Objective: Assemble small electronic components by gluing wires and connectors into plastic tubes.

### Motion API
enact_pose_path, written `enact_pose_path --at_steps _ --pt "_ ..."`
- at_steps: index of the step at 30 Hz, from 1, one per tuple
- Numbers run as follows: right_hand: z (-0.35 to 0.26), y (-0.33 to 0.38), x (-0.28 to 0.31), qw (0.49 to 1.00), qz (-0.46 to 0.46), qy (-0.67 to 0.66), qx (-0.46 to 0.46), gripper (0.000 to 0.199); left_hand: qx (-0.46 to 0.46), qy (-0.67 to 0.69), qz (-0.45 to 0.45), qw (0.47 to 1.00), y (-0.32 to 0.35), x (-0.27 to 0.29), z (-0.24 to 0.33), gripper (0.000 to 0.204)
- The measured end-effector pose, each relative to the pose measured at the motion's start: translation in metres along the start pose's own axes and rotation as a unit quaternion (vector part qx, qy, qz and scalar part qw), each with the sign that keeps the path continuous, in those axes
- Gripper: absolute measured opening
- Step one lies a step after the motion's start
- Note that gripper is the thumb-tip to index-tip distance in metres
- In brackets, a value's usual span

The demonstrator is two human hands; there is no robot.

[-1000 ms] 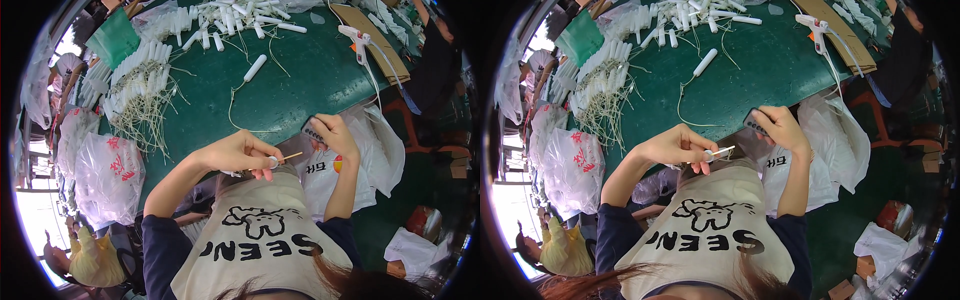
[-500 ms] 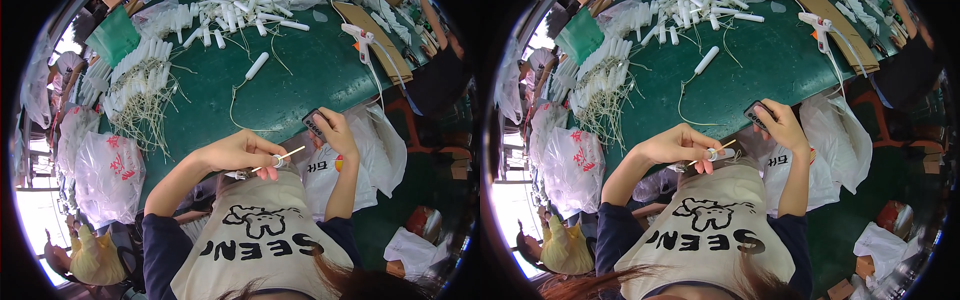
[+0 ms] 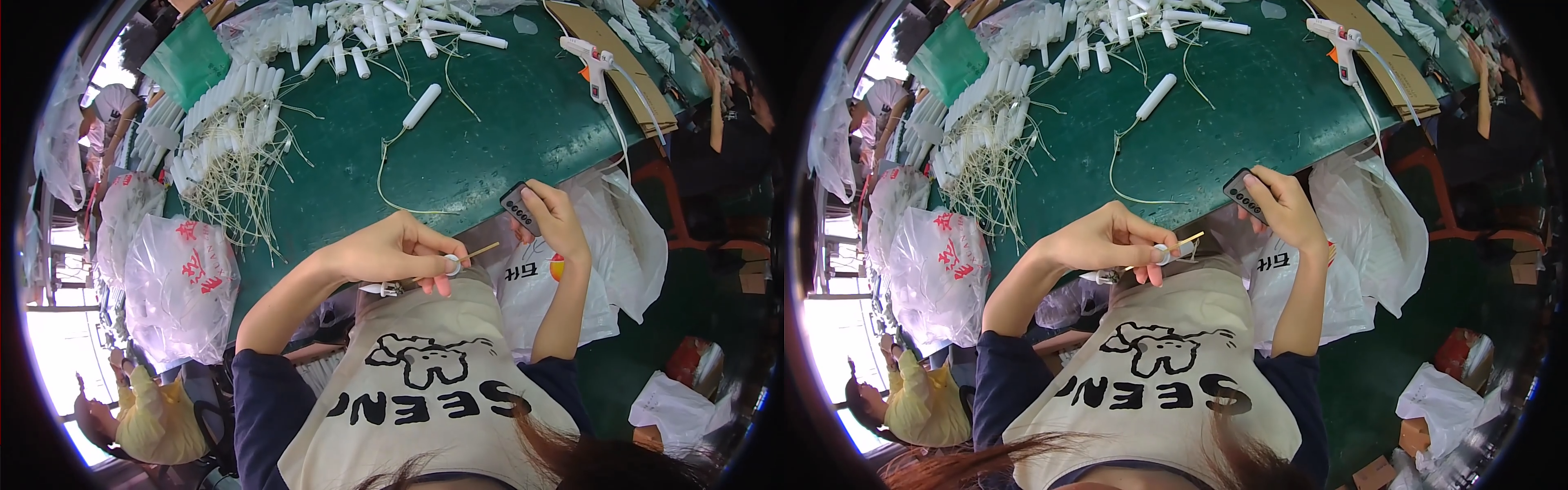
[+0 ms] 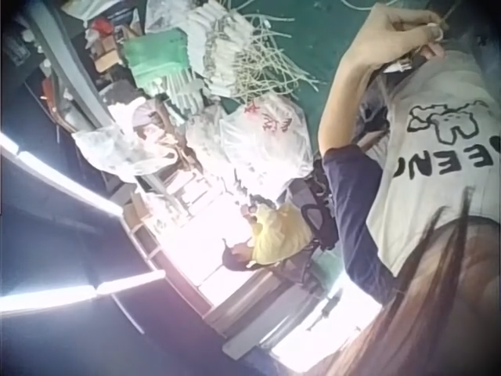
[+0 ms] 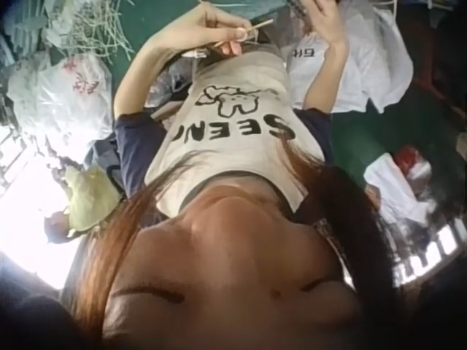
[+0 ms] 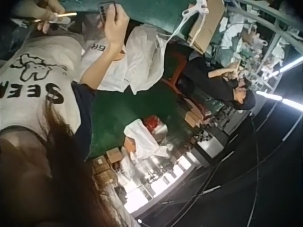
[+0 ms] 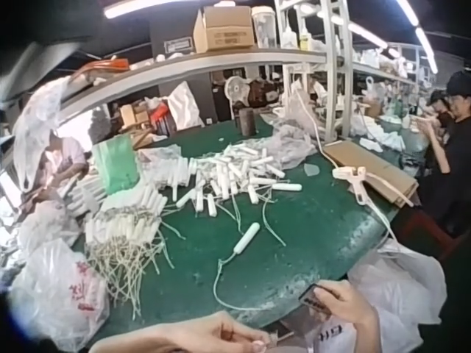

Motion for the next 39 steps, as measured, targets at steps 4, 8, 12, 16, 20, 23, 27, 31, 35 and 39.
enact_pose_path --at_steps 4,8,12,16,20,23,27,31,35,39 --pt "-0.004 0.004 -0.003 1.0 -0.005 -0.005 -0.003 0.017 -0.005 -0.001 -0.006 1.0 -0.003 0.001 -0.003 0.024" --pt "-0.019 0.015 -0.02 0.995 -0.029 0.027 0.091 0.012 -0.001 0.02 -0.007 1.0 -0.002 0.001 -0.002 0.026" --pt "-0.028 0.014 -0.045 0.976 -0.041 0.023 0.214 0.031 -0.013 0.024 -0.014 1.0 -0.001 -0.002 0.004 0.027" --pt "-0.024 0.017 -0.061 0.984 -0.076 -0.038 0.154 0.034 -0.017 0.009 -0.011 1.0 0.001 -0.002 0.01 0.026" --pt "-0.005 0.02 -0.068 0.987 -0.064 -0.071 0.132 0.031 -0.017 0.016 -0.011 1.0 0.001 -0.004 0.009 0.023" --pt "0.0 0.02 -0.07 0.984 -0.015 -0.089 0.153 0.03 -0.027 -0.001 0.001 1.0 0.001 -0.002 0.008 0.027" --pt "0.008 0.022 -0.071 0.976 0.065 -0.107 0.18 0.029 -0.062 0.021 0.034 0.997 0.006 0.0 0.016 0.035" --pt "0.016 0.022 -0.076 0.987 0.073 -0.093 0.113 0.031 -0.048 0.01 0.033 0.998 0.008 -0.004 0.016 0.029" --pt "0.013 0.023 -0.077 0.99 0.069 -0.07 0.106 0.032 -0.041 -0.021 0.047 0.998 0.006 -0.006 0.015 0.025" --pt "0.009 0.024 -0.078 0.987 0.071 -0.089 0.114 0.03 -0.025 -0.011 0.028 0.999 0.004 -0.004 0.009 0.022"
Point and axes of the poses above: each hand's wrist, its own y-axis away from the middle knuckle, its own x-axis out of the back of the hand, z = x × y, the point moved 6 cm from there along -y, towards the middle knuckle, and after that the axes turned 7 degrees about y, right-handed, at the moved point
